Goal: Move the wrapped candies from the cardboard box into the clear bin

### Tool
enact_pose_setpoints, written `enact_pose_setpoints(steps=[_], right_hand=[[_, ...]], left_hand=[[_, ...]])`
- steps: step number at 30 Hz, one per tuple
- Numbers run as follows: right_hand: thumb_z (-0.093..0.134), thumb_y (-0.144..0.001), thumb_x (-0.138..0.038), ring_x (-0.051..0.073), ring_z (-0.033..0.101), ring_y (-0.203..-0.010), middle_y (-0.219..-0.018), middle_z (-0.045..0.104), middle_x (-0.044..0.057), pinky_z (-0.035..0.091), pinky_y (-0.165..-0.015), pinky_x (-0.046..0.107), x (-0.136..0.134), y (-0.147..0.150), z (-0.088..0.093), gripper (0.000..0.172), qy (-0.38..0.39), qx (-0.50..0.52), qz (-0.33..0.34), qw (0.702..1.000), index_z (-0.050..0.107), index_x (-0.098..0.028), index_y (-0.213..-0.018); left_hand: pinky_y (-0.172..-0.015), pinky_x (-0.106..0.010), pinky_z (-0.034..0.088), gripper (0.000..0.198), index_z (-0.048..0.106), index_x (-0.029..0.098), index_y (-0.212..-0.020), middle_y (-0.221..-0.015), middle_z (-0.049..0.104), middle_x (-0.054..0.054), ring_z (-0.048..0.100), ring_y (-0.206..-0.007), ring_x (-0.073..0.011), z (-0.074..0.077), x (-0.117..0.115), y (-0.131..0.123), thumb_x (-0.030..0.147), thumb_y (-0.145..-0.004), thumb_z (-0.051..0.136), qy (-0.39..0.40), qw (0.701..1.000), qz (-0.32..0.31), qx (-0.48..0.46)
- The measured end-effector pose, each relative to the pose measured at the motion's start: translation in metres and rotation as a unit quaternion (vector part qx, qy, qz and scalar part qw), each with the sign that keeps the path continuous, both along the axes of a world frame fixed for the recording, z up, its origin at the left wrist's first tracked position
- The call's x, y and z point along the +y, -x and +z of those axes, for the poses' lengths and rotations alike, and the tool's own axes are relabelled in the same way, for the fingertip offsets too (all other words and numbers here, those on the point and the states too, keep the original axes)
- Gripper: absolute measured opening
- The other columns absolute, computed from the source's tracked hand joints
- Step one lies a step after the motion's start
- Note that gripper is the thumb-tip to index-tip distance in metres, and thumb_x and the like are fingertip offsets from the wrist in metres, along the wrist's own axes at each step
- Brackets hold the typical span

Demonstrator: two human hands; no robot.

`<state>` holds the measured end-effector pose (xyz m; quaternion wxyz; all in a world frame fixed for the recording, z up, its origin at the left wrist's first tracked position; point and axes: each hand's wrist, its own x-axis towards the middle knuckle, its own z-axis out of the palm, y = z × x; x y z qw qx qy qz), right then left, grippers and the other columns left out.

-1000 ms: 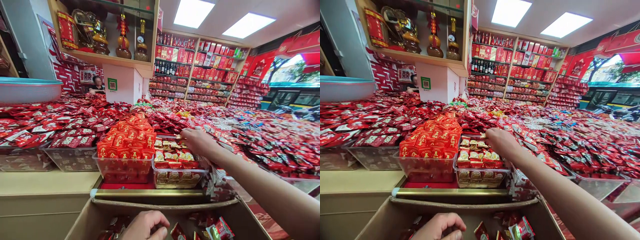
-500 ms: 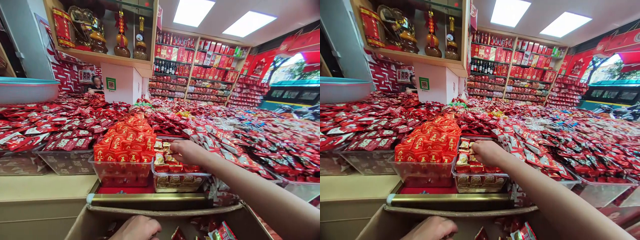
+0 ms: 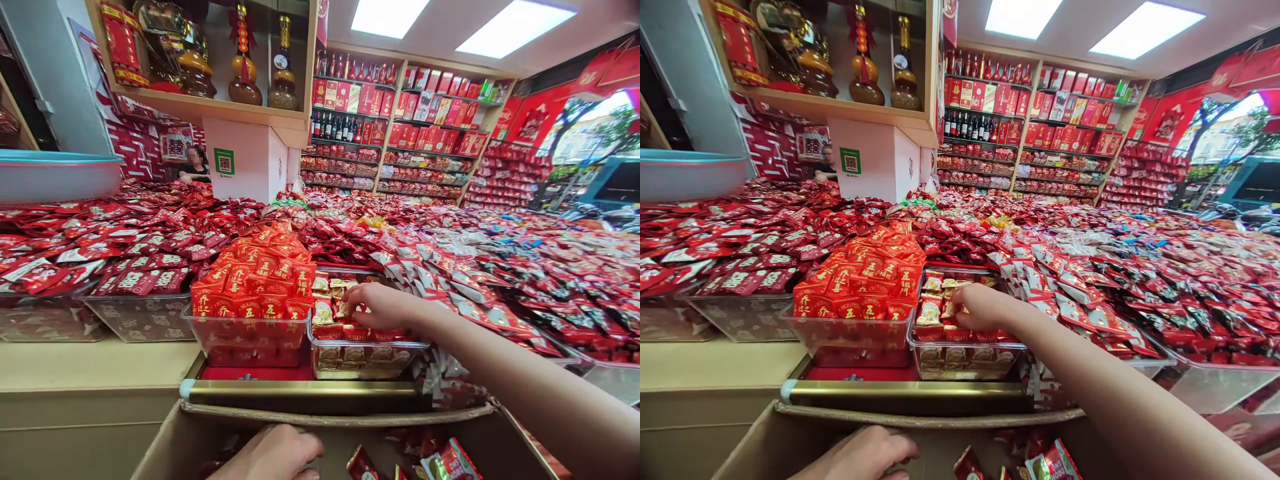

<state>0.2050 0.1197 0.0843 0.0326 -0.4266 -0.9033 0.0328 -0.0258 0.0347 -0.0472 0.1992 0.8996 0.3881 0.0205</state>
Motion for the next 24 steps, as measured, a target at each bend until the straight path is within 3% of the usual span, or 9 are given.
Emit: enact_pose_setpoints(steps=[2, 5, 9, 15, 18, 24], right_hand=[[0.044, -0.067, -0.010, 0.014, 0.057, -0.079, -0.085, 0.065, 0.003, 0.041, -0.070, 0.020, 0.001, -0.001, 0.003, 0.025, 0.000, -0.020, -0.028, 0.999, 0.063, -0.017, -0.080], [0.040, -0.072, -0.012, 0.014, 0.058, -0.080, -0.089, 0.065, 0.003, 0.041, -0.069, 0.020, 0.010, -0.008, 0.009, 0.028, -0.060, -0.075, -0.119, 0.988, 0.061, -0.019, -0.088], [0.041, -0.072, -0.011, 0.021, 0.059, -0.081, -0.088, 0.064, 0.013, 0.041, -0.066, 0.025, 0.028, -0.022, 0.012, 0.027, -0.094, -0.133, -0.201, 0.966, 0.061, -0.012, -0.090], [0.040, -0.070, -0.004, 0.022, 0.059, -0.083, -0.088, 0.064, 0.015, 0.042, -0.067, 0.025, 0.038, -0.025, 0.008, 0.029, -0.083, -0.183, -0.233, 0.952, 0.063, -0.010, -0.086], [0.037, -0.073, -0.004, 0.021, 0.057, -0.091, -0.094, 0.063, 0.016, 0.040, -0.074, 0.025, 0.041, -0.024, 0.007, 0.030, -0.085, -0.190, -0.238, 0.949, 0.062, -0.009, -0.089], [0.041, -0.075, -0.009, 0.021, 0.058, -0.087, -0.094, 0.062, 0.014, 0.044, -0.069, 0.029, 0.050, -0.027, 0.000, 0.028, -0.061, -0.206, -0.259, 0.942, 0.059, -0.010, -0.096]], left_hand=[[-0.066, -0.025, 0.043, 0.025, 0.057, 0.031, -0.098, -0.084, 0.063, -0.001, 0.058, -0.078, -0.0201, 0.004, 0.000, 0.000, 0.027, -0.074, 0.050, 0.007, 1.000, -0.017, -0.001], [-0.068, -0.024, 0.043, 0.024, 0.055, 0.031, -0.099, -0.085, 0.064, 0.000, 0.058, -0.079, -0.0191, 0.006, 0.001, 0.002, 0.028, -0.076, 0.048, 0.011, 0.999, -0.046, -0.020], [-0.064, -0.023, 0.042, 0.021, 0.057, 0.029, -0.095, -0.084, 0.065, -0.001, 0.059, -0.078, -0.0196, 0.005, 0.001, 0.003, 0.028, -0.076, 0.047, 0.007, 0.999, -0.044, -0.011], [-0.056, -0.025, 0.041, 0.016, 0.059, 0.027, -0.083, -0.077, 0.064, -0.001, 0.060, -0.072, -0.0212, 0.004, -0.001, 0.006, 0.031, -0.077, 0.044, 0.001, 0.999, -0.031, 0.027], [-0.057, -0.025, 0.041, 0.016, 0.058, 0.028, -0.083, -0.078, 0.064, 0.000, 0.060, -0.073, -0.0209, 0.003, 0.000, 0.008, 0.033, -0.077, 0.043, 0.003, 0.999, -0.025, 0.019], [-0.059, -0.025, 0.041, 0.019, 0.058, 0.029, -0.087, -0.083, 0.064, -0.001, 0.060, -0.077, -0.0215, 0.003, 0.001, 0.008, 0.035, -0.077, 0.043, 0.013, 1.000, -0.018, 0.019]])
